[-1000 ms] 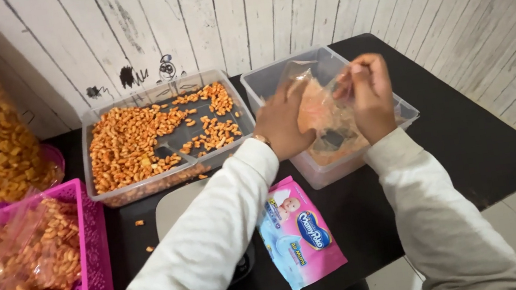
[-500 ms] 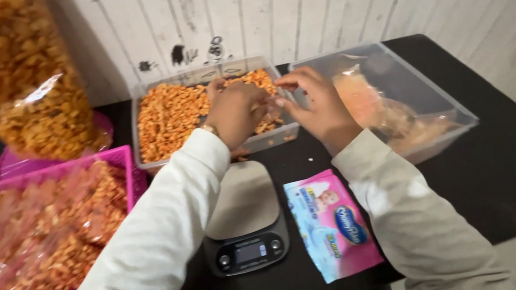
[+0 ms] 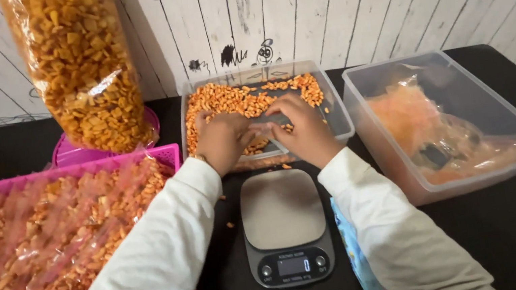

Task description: The person scoops orange snack pieces from a clear container into small plastic bags using a spoon, weighs each bag on a digital scale, and places the filled bags into a pink basket. The process is repeated multiple times throughout the clip.

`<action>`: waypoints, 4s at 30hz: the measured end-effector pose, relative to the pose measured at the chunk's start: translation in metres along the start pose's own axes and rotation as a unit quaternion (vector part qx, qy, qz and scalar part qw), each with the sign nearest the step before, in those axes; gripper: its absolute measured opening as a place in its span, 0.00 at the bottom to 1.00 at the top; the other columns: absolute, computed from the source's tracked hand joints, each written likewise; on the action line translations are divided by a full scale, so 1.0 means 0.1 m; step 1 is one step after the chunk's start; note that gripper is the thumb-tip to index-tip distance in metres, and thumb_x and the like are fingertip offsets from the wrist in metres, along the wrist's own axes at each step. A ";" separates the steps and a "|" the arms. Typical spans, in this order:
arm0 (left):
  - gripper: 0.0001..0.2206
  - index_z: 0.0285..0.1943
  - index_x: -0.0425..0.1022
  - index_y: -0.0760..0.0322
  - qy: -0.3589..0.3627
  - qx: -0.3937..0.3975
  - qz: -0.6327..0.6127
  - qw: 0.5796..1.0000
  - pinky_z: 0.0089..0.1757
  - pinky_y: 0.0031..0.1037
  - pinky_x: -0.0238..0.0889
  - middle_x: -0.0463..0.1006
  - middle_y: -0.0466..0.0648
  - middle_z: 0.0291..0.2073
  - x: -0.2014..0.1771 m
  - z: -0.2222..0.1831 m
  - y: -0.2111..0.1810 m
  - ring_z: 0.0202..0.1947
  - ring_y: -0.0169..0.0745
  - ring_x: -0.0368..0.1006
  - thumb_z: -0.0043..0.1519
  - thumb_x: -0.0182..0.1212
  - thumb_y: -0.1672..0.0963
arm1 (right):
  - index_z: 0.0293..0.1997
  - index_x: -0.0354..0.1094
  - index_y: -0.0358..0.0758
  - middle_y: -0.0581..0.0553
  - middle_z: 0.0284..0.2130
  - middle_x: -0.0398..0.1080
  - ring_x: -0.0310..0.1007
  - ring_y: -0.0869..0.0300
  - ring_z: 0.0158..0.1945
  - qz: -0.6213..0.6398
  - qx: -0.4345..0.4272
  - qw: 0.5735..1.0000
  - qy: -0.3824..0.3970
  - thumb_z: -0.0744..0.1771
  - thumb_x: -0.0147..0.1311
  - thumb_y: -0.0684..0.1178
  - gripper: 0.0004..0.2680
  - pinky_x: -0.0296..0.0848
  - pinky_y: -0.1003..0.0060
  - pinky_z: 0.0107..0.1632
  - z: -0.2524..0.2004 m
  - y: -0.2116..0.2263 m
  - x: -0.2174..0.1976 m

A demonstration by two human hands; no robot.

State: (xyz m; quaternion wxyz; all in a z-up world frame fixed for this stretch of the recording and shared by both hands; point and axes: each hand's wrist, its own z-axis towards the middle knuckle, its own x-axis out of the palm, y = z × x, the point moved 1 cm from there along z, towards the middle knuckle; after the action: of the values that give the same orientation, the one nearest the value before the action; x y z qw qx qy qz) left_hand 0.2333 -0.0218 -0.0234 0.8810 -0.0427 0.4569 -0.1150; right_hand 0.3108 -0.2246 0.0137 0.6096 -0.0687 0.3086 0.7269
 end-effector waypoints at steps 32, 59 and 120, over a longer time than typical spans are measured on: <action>0.26 0.74 0.59 0.54 -0.022 -0.216 -0.596 0.773 0.44 0.29 0.74 0.63 0.63 0.63 -0.31 -0.17 -0.23 0.44 0.46 0.75 0.66 0.57 0.59 | 0.55 0.67 0.30 0.41 0.52 0.67 0.79 0.56 0.42 0.360 0.242 0.895 -0.100 0.62 0.62 0.32 0.16 0.84 0.61 0.42 -0.36 -0.07 0.30; 0.39 0.69 0.64 0.46 0.027 0.032 0.032 0.999 0.62 0.54 0.31 0.68 0.37 0.60 -0.34 -0.26 -0.36 0.66 0.42 0.56 0.46 0.73 0.45 | 0.46 0.78 0.34 0.41 0.35 0.73 0.75 0.57 0.41 0.195 0.188 0.963 0.010 0.63 0.56 0.31 0.11 0.75 0.63 0.44 -0.32 0.09 0.27; 0.19 0.63 0.63 0.58 -0.051 -0.160 -0.050 0.984 0.59 0.51 0.50 0.69 0.47 0.55 -0.20 -0.28 -0.08 0.59 0.49 0.67 0.69 0.47 0.47 | 0.43 0.71 0.24 0.27 0.31 0.76 0.82 0.48 0.33 0.266 0.495 0.822 -0.095 0.67 0.44 0.45 0.12 0.69 0.72 0.23 -0.22 -0.03 -0.01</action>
State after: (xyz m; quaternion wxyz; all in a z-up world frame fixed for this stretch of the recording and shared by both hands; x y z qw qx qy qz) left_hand 0.1988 -0.0237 -0.0224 0.8780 -0.2121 0.4211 -0.0821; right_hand 0.3080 -0.2370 -0.0049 0.3711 0.3963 0.5735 0.6134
